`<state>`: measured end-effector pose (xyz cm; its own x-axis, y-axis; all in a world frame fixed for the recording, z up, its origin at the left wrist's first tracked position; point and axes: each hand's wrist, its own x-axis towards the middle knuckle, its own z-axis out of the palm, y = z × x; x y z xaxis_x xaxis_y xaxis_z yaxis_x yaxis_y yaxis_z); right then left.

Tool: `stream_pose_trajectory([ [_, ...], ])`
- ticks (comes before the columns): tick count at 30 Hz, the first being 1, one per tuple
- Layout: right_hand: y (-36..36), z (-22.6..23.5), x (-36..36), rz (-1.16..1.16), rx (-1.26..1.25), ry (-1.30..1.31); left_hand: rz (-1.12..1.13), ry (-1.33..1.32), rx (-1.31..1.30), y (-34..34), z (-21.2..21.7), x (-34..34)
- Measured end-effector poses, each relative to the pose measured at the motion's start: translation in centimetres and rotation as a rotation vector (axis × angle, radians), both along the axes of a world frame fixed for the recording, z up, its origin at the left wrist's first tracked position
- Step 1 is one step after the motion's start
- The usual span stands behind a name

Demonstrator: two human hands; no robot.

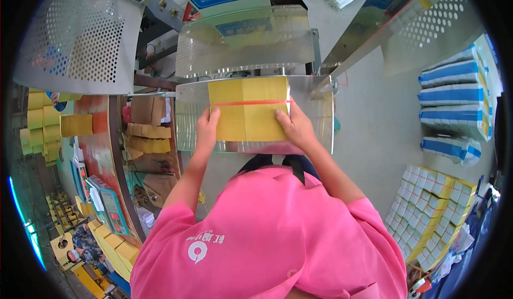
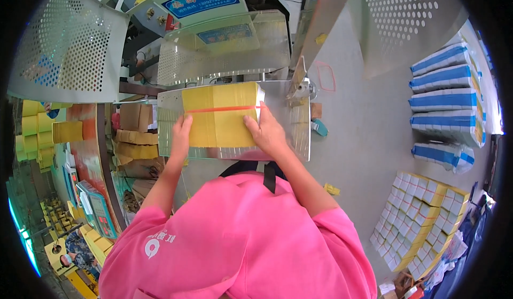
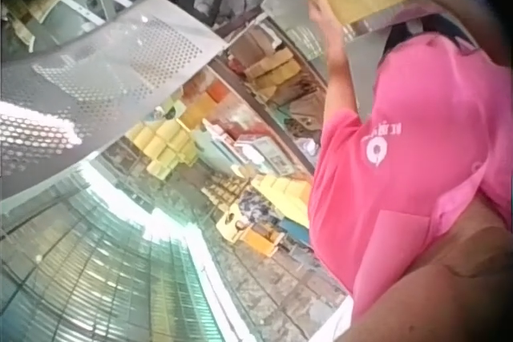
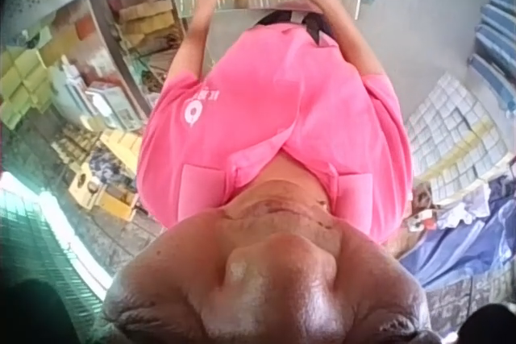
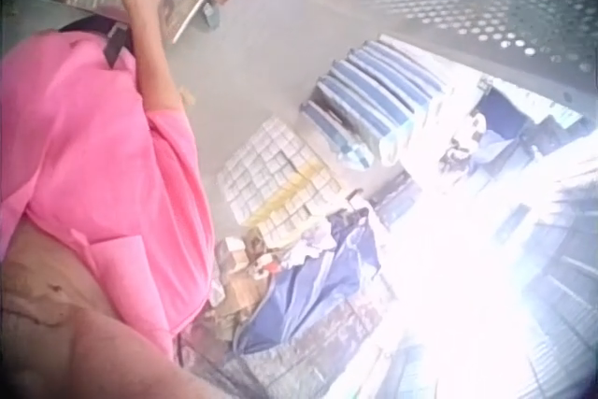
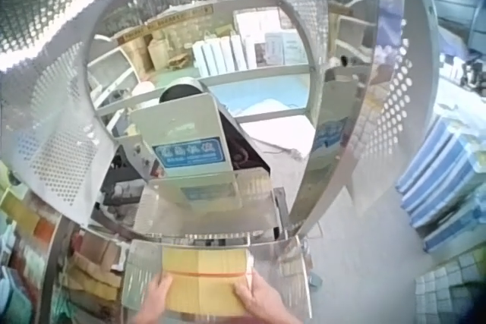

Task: The recorder weighs stacks of yellow paper, adds a white coversheet, and uses a machine to apply a plastic strap around each bundle.

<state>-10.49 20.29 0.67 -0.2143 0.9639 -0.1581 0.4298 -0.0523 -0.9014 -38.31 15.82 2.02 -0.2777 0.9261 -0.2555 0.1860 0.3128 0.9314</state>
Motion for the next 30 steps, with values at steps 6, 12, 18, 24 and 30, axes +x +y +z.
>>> stream_pose_trajectory([
  [6, -1.3, 5.3, 3.1, 0.069, -0.294, -0.337, 0.010, -0.004, 0.013, -2.7, 1.8, -2.3],
  [12, -3.2, 0.4, 0.5, -0.361, -0.120, 0.526, -0.039, -0.391, 0.100, -1.6, 0.6, -3.5],
  [18, -3.7, -1.5, -2.4, -0.612, -0.107, 0.763, -0.119, -0.454, 0.057, -1.5, -0.9, -4.5],
  [24, -4.2, -0.9, -3.3, -0.657, -0.058, 0.798, -0.169, -0.312, 0.095, -1.1, 0.1, -4.3],
  [30, -4.4, -1.1, -3.5, -0.686, 0.000, 0.739, -0.233, -0.214, 0.130, -1.2, -0.4, -5.2],
])
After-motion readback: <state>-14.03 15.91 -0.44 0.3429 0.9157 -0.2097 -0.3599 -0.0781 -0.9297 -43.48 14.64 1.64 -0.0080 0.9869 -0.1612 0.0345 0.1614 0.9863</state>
